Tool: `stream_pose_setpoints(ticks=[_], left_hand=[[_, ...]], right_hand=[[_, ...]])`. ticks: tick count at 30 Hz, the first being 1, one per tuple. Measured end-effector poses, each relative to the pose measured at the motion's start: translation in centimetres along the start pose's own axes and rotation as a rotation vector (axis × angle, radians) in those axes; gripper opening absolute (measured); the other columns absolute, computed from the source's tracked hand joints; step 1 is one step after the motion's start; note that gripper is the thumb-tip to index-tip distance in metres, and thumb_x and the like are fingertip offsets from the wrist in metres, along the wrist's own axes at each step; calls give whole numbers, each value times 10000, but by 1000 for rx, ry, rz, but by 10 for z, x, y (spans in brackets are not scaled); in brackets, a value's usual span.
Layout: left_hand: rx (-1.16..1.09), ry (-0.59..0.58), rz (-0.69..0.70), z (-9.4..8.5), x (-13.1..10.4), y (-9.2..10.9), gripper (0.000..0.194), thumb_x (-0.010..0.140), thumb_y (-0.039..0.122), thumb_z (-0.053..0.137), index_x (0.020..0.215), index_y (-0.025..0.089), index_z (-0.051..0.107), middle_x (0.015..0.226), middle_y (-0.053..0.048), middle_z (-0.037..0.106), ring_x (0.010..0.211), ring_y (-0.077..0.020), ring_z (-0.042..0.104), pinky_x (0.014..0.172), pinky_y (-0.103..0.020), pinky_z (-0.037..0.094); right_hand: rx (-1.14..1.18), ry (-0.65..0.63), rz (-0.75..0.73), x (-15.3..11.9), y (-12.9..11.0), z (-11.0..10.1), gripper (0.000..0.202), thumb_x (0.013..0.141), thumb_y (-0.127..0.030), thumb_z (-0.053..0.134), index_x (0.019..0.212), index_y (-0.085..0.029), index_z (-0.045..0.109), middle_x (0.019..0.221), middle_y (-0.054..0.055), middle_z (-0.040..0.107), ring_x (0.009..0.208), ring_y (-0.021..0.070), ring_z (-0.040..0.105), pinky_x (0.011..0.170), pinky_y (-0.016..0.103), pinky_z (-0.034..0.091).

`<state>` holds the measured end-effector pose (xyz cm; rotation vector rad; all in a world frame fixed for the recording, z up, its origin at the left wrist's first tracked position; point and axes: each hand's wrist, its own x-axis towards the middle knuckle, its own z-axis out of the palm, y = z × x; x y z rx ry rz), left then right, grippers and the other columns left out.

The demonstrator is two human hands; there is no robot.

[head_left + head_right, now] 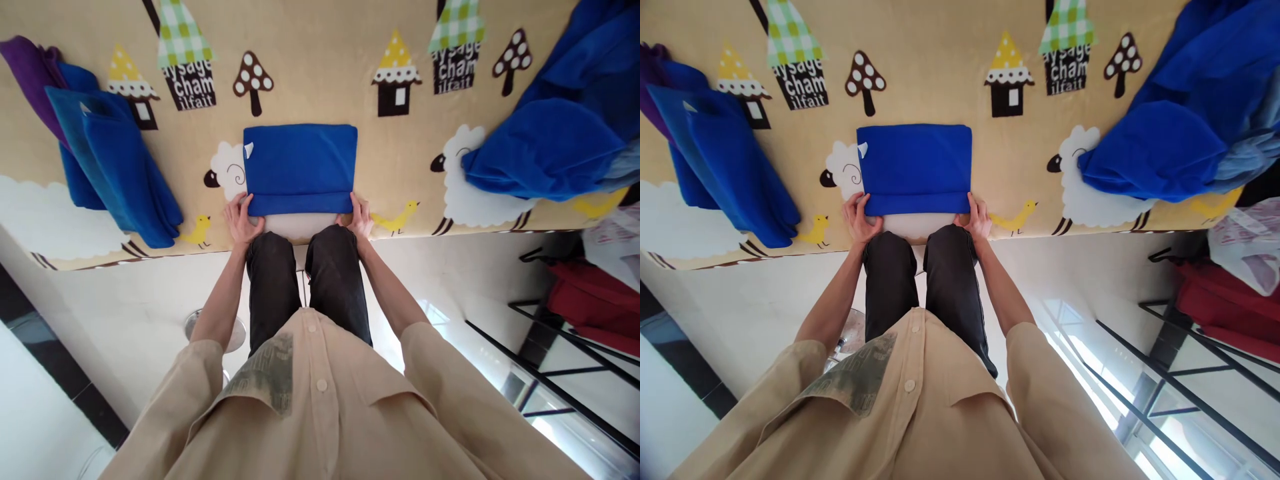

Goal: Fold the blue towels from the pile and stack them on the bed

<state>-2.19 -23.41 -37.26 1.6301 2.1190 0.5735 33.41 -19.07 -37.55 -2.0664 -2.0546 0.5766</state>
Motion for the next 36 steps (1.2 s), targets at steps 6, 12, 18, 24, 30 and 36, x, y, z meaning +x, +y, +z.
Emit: stream_pose_setpoints(ticks=[6,12,18,24,30,36], left_hand=[[-49,18,-62,2,0,-1,541,892,267,591,1429,221,636,1528,-160,502,1424,-364,491,1234,-524,355],[-103,27,-99,-3,6,5,499,913,210,527,1393,234,663,1474,-150,526,1404,-346,507,1205,-532,413],[-162,68,-88,-5,15,5,370,1005,296,455,1272,205,695,1374,-170,563,1294,-290,583,1095,-460,524],[-224,107,-181,-11,10,7,420,1032,533,447,1058,181,673,1322,-207,560,1264,-315,584,1136,-497,492],[-198,70,-157,-23,3,4,508,1026,641,412,899,207,644,1245,-178,566,1272,-315,558,1186,-529,435],[-185,96,-171,-23,13,6,473,1015,614,458,864,211,654,1242,-190,544,1305,-339,523,1214,-557,396]], right_hand=[[36,-51,200,10,-15,-8,647,876,-258,513,1520,-225,574,1282,156,643,1120,315,668,912,440,599],[104,-28,186,19,-10,-11,578,919,-229,423,1456,-226,636,1271,166,676,1007,294,682,879,422,571],[170,36,73,21,-5,-21,423,1057,-380,367,1320,-230,662,1129,117,710,949,248,682,874,381,575],[266,-14,53,17,1,-30,580,1085,-645,266,1125,-216,653,1085,114,699,964,247,661,903,398,554],[287,-82,44,20,10,-30,631,1064,-709,253,950,-220,635,1041,110,663,954,244,646,938,426,539],[332,-61,83,26,9,-26,608,1053,-709,303,864,-226,621,910,90,669,905,239,647,921,420,542]])
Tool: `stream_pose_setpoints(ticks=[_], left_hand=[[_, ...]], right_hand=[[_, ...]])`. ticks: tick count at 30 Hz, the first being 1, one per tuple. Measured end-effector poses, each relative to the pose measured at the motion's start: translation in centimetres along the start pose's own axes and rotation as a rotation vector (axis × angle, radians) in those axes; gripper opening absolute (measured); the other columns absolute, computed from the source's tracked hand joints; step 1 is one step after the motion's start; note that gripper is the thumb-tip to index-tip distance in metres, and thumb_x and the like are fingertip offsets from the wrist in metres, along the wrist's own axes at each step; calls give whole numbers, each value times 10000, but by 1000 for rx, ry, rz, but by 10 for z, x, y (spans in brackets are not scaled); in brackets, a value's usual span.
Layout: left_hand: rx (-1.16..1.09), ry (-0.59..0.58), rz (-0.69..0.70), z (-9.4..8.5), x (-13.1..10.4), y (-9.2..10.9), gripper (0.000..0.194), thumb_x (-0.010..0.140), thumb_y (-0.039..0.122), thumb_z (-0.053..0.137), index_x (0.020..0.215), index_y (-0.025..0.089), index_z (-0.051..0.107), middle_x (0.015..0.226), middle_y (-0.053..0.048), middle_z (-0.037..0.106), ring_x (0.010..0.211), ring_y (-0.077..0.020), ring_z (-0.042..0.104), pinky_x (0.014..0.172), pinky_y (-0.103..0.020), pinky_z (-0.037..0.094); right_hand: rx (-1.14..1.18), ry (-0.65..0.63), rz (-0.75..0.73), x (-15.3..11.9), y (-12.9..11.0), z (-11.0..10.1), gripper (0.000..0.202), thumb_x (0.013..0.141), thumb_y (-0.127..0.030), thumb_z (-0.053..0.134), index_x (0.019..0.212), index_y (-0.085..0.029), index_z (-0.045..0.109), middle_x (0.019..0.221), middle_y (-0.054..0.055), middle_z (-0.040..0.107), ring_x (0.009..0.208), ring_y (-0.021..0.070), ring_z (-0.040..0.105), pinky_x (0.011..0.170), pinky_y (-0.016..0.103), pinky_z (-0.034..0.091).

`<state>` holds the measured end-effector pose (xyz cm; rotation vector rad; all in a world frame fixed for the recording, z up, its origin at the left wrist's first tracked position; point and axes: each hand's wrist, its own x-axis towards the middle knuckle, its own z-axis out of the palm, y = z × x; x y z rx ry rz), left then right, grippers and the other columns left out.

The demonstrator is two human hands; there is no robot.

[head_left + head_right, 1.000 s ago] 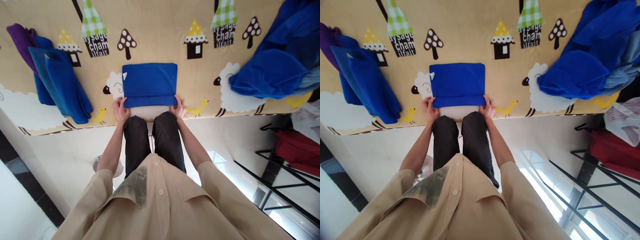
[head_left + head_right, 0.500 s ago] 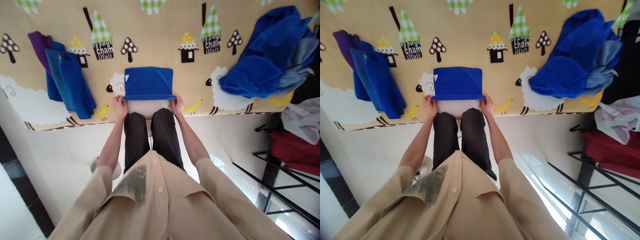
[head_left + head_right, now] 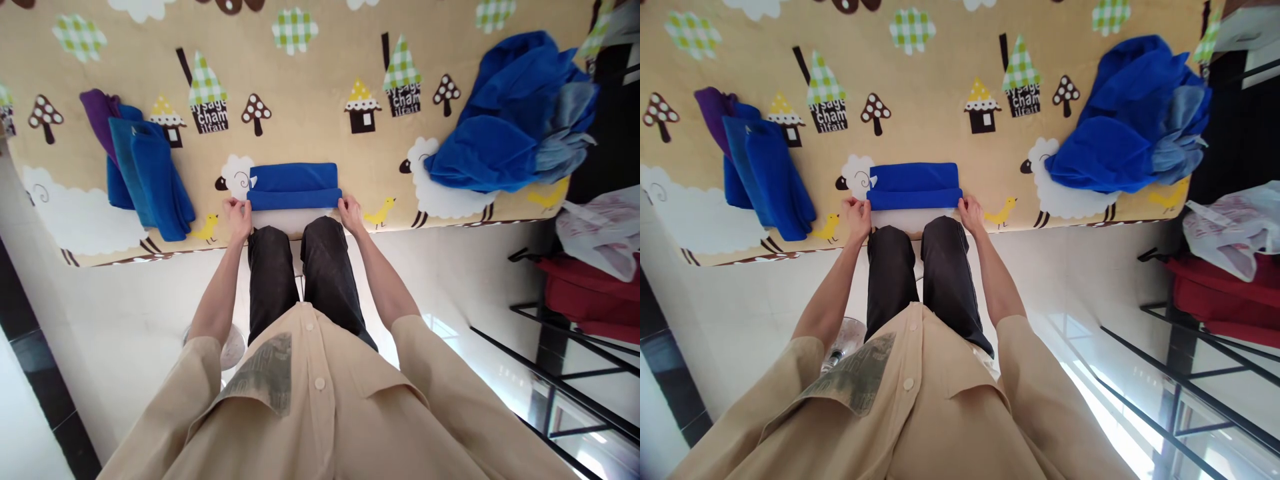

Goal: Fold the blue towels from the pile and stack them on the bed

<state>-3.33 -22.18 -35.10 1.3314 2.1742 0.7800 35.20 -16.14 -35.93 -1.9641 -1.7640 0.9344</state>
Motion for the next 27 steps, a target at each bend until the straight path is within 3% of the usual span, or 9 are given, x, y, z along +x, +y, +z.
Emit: stream_pose_setpoints(ticks=[9,15,19,21,23,27], left_hand=[[37,5,37,0,-8,-8,390,1008,540,505,893,211,681,1220,-191,561,1254,-332,555,1184,-533,437],[40,13,15,3,0,-5,388,991,554,539,842,217,662,1203,-179,590,1233,-333,579,1159,-536,460],[94,21,76,-13,-4,1,432,1038,554,450,1033,204,704,1274,-189,639,1288,-332,588,1173,-540,449],[123,-33,182,-28,-12,5,484,1059,549,407,1249,201,684,1422,-191,618,1396,-324,541,1229,-529,394],[142,-164,313,-42,-20,9,543,1074,536,376,1429,198,609,1554,-180,556,1506,-304,461,1280,-505,329],[148,-396,461,-50,-24,17,583,1076,493,391,1568,203,506,1657,-162,462,1605,-273,333,1322,-494,255]], right_hand=[[-25,5,30,1,-1,0,569,1039,-689,360,852,-220,623,915,98,680,869,238,640,918,428,542],[2,8,65,6,-8,2,568,1020,-695,401,807,-217,620,896,112,689,876,255,643,941,461,554],[5,52,23,0,-11,-11,548,1063,-628,358,983,-196,686,1051,142,710,960,265,669,978,476,562],[-41,99,-69,-10,-11,-22,526,1090,-556,332,1144,-187,703,1222,173,694,1116,286,666,1048,501,540],[-108,87,-205,-22,-10,-35,496,1106,-474,326,1293,-194,690,1381,176,658,1307,301,603,1147,531,478],[-212,-101,-424,-36,-12,-49,464,1099,-368,394,1485,-222,605,1564,128,579,1507,288,467,1246,557,373]])
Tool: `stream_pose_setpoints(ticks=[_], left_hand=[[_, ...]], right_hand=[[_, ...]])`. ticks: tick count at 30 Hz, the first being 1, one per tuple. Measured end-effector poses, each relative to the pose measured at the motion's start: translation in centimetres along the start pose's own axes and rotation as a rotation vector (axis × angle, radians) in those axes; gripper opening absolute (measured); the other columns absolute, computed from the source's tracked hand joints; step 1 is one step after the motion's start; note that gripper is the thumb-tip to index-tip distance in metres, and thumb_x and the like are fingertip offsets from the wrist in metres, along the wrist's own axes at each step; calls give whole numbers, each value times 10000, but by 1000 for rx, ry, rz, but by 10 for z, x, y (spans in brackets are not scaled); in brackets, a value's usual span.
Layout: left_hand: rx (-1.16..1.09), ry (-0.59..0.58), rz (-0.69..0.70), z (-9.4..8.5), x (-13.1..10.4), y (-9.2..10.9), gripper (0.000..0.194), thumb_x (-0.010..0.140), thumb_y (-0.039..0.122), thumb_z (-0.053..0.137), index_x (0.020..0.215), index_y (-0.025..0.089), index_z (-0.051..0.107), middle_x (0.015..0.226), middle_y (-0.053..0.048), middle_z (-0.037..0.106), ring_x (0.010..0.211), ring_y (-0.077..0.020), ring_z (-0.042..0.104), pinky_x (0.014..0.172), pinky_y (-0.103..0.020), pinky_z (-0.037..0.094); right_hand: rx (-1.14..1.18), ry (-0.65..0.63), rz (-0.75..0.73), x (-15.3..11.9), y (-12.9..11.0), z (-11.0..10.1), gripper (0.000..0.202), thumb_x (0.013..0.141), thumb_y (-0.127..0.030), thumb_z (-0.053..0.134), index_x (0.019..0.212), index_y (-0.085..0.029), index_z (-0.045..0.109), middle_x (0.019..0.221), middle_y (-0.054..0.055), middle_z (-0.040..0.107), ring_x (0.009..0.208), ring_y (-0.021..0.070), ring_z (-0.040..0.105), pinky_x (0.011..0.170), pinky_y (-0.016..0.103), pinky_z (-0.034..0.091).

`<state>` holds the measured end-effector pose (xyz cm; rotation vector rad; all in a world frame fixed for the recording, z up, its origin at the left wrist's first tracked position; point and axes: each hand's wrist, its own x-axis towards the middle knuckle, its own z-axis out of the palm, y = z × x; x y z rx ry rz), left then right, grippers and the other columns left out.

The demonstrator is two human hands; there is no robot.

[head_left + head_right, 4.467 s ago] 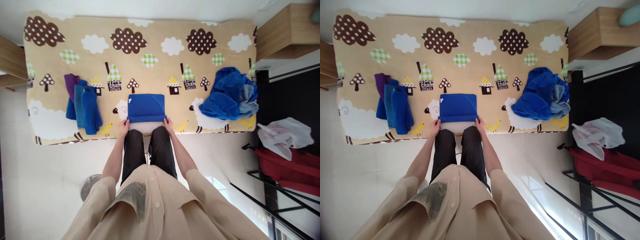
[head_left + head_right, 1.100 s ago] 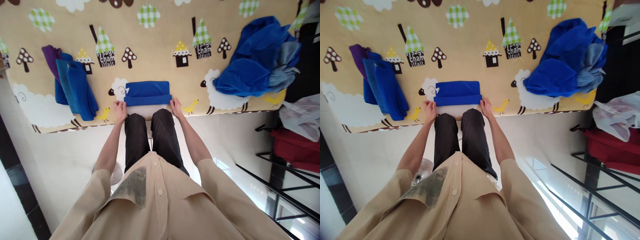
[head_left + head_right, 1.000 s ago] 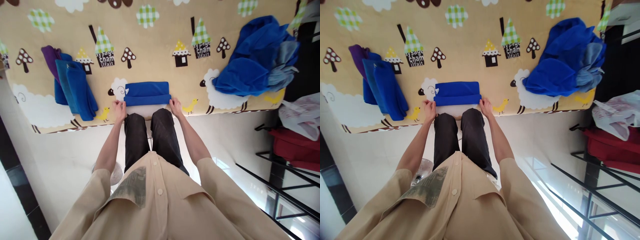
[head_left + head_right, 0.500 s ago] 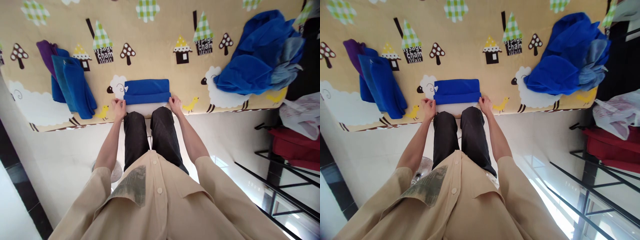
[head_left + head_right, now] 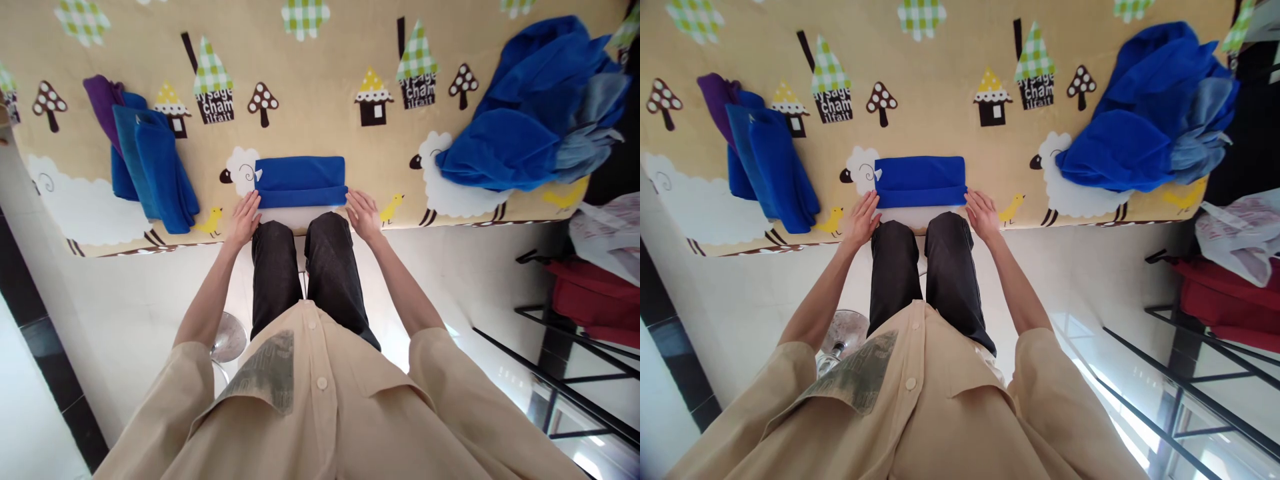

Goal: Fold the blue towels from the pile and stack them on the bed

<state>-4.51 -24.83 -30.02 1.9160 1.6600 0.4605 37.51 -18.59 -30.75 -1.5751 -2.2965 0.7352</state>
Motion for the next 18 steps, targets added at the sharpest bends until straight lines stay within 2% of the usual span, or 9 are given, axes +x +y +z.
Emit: stream_pose_setpoints(ticks=[4,8,13,18], left_hand=[[51,-115,29,6,19,-1,645,1014,355,491,1628,170,427,1716,-155,355,1633,-279,257,1343,-537,189],[95,-144,20,11,39,-5,724,931,206,498,1642,122,397,1727,-152,323,1637,-285,246,1352,-556,143],[84,-114,-52,11,58,-5,657,931,131,460,1584,188,495,1664,-121,459,1594,-262,356,1352,-548,141],[145,-99,-173,2,69,1,616,907,116,484,1503,213,602,1546,-109,603,1529,-298,422,1310,-524,240]], right_hand=[[-29,-122,-62,10,-6,4,512,1065,-282,455,1570,-242,527,1656,105,481,1587,270,369,1273,563,333],[-69,-166,-14,28,-7,16,607,1005,-183,471,1612,-209,477,1692,100,422,1598,286,347,1287,568,307],[-113,-168,26,49,-7,20,685,951,-127,473,1633,-195,450,1681,97,438,1554,313,401,1263,603,314],[-200,-204,48,69,-10,11,610,963,-118,464,1561,-196,558,1596,101,555,1458,338,487,1213,589,345]])
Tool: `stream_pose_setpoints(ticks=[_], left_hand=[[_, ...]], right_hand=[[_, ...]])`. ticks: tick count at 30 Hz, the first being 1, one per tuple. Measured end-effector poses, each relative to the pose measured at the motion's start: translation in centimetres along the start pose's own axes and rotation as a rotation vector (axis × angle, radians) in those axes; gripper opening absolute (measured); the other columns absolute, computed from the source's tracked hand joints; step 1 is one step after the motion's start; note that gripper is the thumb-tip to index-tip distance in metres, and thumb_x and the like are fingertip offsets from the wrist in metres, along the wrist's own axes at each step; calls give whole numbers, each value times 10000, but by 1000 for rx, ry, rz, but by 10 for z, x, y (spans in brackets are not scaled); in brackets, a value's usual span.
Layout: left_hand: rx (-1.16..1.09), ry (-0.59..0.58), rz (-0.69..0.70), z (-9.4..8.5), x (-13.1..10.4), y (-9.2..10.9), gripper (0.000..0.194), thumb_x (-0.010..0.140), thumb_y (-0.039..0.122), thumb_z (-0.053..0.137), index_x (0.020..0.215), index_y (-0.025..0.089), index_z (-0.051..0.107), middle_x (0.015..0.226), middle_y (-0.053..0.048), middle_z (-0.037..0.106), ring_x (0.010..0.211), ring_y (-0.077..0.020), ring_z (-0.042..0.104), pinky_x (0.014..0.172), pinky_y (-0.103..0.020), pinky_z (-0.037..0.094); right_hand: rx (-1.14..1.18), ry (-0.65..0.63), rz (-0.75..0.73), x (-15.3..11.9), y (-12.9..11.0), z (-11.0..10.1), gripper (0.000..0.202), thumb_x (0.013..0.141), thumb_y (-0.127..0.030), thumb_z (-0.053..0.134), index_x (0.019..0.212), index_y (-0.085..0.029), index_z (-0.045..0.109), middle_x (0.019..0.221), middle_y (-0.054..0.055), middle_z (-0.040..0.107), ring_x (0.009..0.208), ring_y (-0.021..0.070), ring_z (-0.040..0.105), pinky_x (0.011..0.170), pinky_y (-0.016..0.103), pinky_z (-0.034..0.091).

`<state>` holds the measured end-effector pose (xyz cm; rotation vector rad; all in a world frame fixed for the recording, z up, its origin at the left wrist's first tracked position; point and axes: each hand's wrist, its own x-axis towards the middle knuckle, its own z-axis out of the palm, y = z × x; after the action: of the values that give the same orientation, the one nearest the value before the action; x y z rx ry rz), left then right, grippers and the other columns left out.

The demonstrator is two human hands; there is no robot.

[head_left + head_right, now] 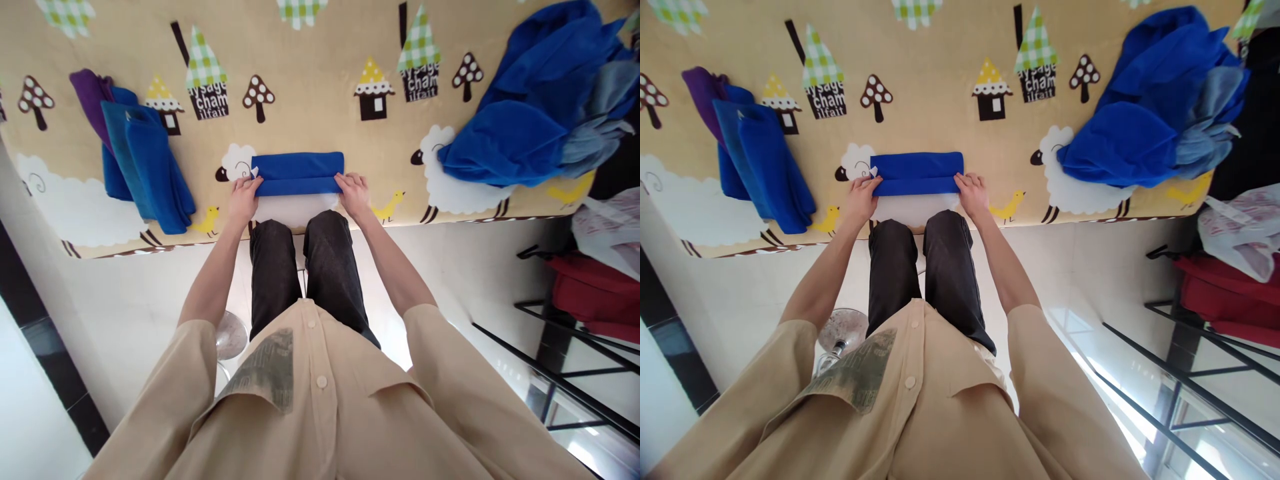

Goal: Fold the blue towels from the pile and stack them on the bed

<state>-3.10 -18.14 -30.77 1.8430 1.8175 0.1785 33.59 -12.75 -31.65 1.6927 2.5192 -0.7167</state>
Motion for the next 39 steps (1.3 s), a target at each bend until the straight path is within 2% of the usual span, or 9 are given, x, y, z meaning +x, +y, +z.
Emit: stream_pose_setpoints(ticks=[5,9,14,18,23,27,30,34,39], left_hand=[[-45,2,-68,-9,-4,1,594,894,129,507,1466,209,645,1439,-129,672,1431,-331,492,1266,-527,285],[-50,-10,-49,-11,-18,-5,567,882,124,498,1407,220,692,1344,-127,719,1405,-331,497,1240,-530,298],[-51,-11,19,-1,-45,-15,585,860,94,479,1373,235,721,1311,-107,736,1393,-321,514,1224,-537,313],[-164,79,-49,11,-53,-15,480,873,157,554,1303,230,755,1268,-113,742,1340,-323,547,1196,-521,371],[-388,174,-163,17,-45,-14,402,920,370,670,1282,206,731,1243,-129,733,1245,-306,577,1107,-463,490],[-442,214,-253,22,-32,-23,403,926,569,688,1060,192,733,1076,-140,700,1088,-303,637,1053,-479,522],[-460,250,-274,26,-19,-27,473,946,674,619,943,207,689,964,-125,683,1063,-306,642,1070,-497,510],[-476,234,-308,24,-5,-26,524,963,701,549,934,195,685,931,-128,715,1013,-296,670,1035,-456,529],[-467,206,-372,18,3,-23,497,946,655,565,1006,183,708,1055,-159,753,1062,-317,697,1036,-444,531]], right_hand=[[-32,-16,-5,3,3,-8,571,978,-116,457,1525,-204,597,1535,102,618,1363,352,546,1136,567,390],[-16,-41,4,-12,4,-8,570,975,-115,458,1517,-208,608,1530,108,622,1341,369,558,1123,581,379],[56,-62,-35,-38,9,1,580,933,-127,509,1490,-222,640,1492,96,656,1305,367,576,1126,589,387],[163,-27,18,-41,15,11,514,939,-193,531,1427,-226,689,1399,103,717,1270,351,600,1112,571,444],[351,25,93,-25,23,16,402,973,-357,584,1324,-212,717,1198,129,757,1147,310,645,1089,510,506],[453,61,197,-13,26,20,374,994,-533,584,1124,-209,716,977,109,705,1004,289,640,1026,498,523],[495,97,240,-8,26,24,447,1018,-643,495,1011,-230,665,924,95,656,956,285,618,988,497,525],[491,96,267,-4,26,27,543,1019,-729,396,960,-243,631,915,95,648,957,291,620,975,494,516],[458,76,315,-3,29,31,579,991,-760,415,1004,-236,663,942,100,687,983,298,649,981,493,518]])
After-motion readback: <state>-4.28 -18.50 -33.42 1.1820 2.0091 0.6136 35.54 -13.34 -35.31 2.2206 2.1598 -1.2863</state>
